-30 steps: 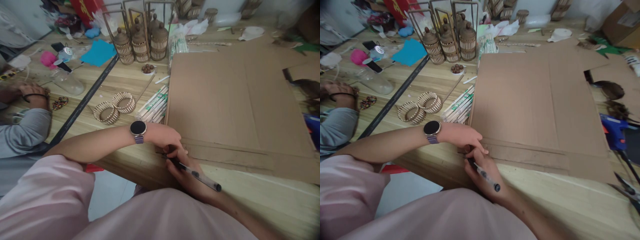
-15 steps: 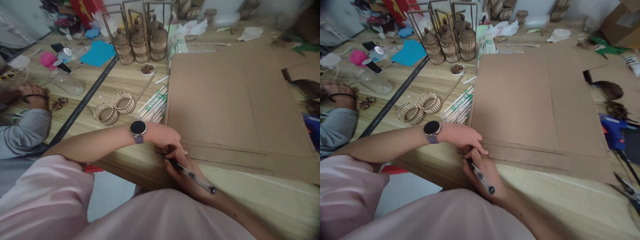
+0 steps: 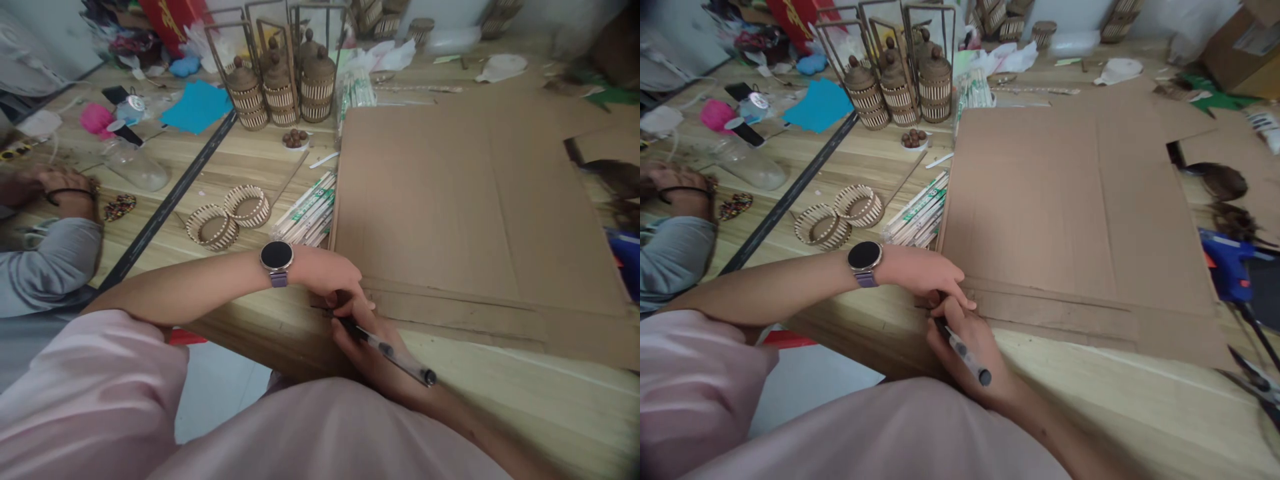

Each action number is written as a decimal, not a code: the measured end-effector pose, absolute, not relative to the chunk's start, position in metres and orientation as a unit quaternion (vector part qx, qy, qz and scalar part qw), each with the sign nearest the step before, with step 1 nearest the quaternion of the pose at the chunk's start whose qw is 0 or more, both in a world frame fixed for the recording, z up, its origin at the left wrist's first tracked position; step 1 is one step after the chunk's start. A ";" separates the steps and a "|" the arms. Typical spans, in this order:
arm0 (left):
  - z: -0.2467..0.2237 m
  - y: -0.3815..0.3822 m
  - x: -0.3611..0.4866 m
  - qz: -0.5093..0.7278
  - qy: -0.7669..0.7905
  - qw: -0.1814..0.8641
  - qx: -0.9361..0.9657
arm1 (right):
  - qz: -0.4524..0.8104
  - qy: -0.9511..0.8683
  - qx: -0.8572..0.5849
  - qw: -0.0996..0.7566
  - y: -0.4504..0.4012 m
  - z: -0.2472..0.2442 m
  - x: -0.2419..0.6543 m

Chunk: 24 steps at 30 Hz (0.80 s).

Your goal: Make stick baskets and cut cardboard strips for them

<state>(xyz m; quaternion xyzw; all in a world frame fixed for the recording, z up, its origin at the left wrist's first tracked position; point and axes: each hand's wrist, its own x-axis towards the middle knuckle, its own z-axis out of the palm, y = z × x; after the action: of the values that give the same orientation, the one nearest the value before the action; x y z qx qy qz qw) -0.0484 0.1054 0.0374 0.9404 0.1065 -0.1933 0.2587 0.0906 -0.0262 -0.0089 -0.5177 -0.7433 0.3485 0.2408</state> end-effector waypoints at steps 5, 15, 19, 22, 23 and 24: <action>0.035 0.107 -0.047 -0.194 0.092 0.266 0.940 | 0.340 -0.720 -0.544 0.265 -0.030 -0.012 0.096; 0.044 0.104 -0.045 -0.218 0.119 0.259 0.933 | 0.328 -0.702 -0.571 0.272 -0.032 -0.009 0.126; 0.044 0.103 -0.046 -0.210 0.127 0.263 0.933 | 0.304 -0.690 -0.592 0.285 -0.037 -0.009 0.147; 0.044 0.103 -0.047 -0.229 0.116 0.251 0.933 | 0.278 -0.693 -0.602 0.284 -0.040 -0.005 0.163; 0.044 0.103 -0.047 -0.237 0.114 0.247 0.933 | 0.269 -0.695 -0.603 0.285 -0.040 -0.002 0.168; 0.045 0.103 -0.046 -0.242 0.114 0.243 0.932 | 0.260 -0.695 -0.605 0.289 -0.040 0.001 0.172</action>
<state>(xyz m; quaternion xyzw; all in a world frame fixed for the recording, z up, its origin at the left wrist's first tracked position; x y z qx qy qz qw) -0.0464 0.1027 0.0446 0.9323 0.1139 -0.2422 0.2431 0.1720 -0.0402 0.0012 -0.6050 -0.6952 0.2598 0.2886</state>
